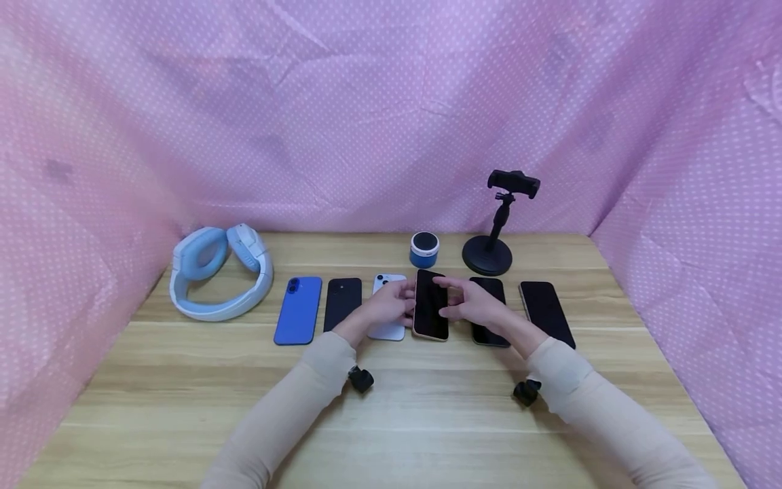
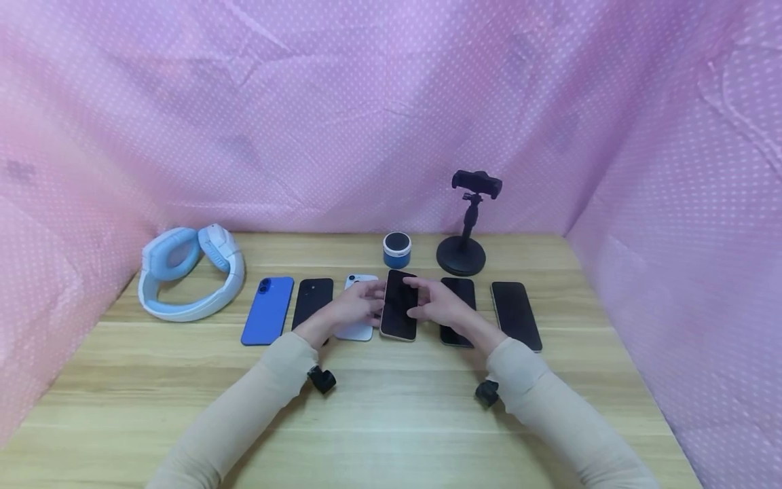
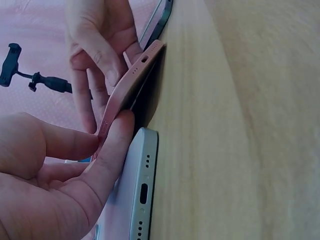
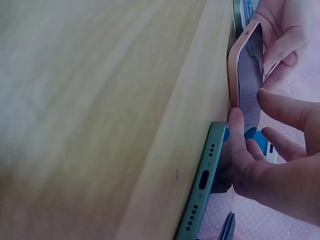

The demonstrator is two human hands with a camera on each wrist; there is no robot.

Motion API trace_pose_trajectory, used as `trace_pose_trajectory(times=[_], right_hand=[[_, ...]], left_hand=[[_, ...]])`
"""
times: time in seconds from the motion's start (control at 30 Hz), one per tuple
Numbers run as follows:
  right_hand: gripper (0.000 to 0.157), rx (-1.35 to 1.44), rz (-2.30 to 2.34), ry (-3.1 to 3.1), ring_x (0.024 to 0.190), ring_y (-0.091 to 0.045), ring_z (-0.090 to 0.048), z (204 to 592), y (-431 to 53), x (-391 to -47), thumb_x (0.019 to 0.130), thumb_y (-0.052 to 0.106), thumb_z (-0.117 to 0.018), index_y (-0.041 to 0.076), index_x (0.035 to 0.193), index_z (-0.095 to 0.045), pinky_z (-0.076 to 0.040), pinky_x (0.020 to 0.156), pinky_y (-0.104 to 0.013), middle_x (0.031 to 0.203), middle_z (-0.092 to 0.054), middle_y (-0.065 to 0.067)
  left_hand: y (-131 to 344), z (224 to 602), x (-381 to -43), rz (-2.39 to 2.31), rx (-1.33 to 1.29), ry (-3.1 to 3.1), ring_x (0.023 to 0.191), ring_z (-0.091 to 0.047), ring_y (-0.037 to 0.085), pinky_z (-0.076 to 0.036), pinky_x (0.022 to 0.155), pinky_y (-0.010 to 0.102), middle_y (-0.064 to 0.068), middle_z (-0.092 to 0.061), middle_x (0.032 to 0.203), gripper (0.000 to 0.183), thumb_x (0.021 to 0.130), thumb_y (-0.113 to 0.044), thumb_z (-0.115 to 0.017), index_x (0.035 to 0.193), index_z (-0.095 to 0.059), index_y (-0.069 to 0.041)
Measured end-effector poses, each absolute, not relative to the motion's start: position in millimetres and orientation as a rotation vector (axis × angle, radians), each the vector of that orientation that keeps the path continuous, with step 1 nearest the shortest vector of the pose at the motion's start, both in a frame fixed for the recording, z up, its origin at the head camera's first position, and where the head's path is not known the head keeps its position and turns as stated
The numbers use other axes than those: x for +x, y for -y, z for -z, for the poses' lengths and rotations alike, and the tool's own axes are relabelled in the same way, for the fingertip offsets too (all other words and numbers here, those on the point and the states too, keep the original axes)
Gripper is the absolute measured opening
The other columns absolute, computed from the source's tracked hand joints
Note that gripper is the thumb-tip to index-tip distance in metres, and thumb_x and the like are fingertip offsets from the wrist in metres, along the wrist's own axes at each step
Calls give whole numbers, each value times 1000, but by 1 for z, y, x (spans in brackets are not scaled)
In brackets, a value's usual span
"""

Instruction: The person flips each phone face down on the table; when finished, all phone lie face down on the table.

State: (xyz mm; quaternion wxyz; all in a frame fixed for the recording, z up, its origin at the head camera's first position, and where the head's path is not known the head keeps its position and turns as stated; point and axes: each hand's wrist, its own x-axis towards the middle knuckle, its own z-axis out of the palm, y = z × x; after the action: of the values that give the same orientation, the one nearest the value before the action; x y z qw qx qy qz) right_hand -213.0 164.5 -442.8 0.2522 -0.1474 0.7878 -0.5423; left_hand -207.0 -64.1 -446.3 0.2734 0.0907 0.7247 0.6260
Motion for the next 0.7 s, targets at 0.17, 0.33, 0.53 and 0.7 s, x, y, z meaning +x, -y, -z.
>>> trace_pose_trajectory(times=[0.17,0.33,0.53,0.7], right_hand=[[73,-411,1428,-2172,86,-20,-60,442,-166,-214,91,-5,-70,4,155,-38,-50,68,-30,133,-55,-24],[73,-423,1416,-2180,93,-24,-62,441,-166,-213,90,-6,-70,1,155,-38,-51,69,-29,136,-54,-26],[68,-402,1337,-2287,110,-32,-55,442,-165,-213,88,-5,-73,2,151,-47,-53,74,-27,156,-31,-22],[64,-386,1284,-2349,115,-33,-51,440,-166,-210,89,-1,-74,2,149,-50,-53,77,-29,159,-25,-19]], left_hand=[[62,448,-205,-1627,263,-2008,94,-68,25,-61,80,37,19,-62,124,45,106,3,-42,151,-42,-1],[61,447,-204,-1596,245,-2053,88,-68,22,-62,76,35,16,-62,120,44,105,2,-45,149,-46,-2],[63,444,-202,-1541,274,-2119,88,-69,21,-62,73,33,14,-63,121,44,103,2,-51,148,-49,-4],[63,441,-201,-1456,334,-2209,89,-69,20,-62,69,31,13,-63,125,46,102,0,-56,147,-51,-6]])
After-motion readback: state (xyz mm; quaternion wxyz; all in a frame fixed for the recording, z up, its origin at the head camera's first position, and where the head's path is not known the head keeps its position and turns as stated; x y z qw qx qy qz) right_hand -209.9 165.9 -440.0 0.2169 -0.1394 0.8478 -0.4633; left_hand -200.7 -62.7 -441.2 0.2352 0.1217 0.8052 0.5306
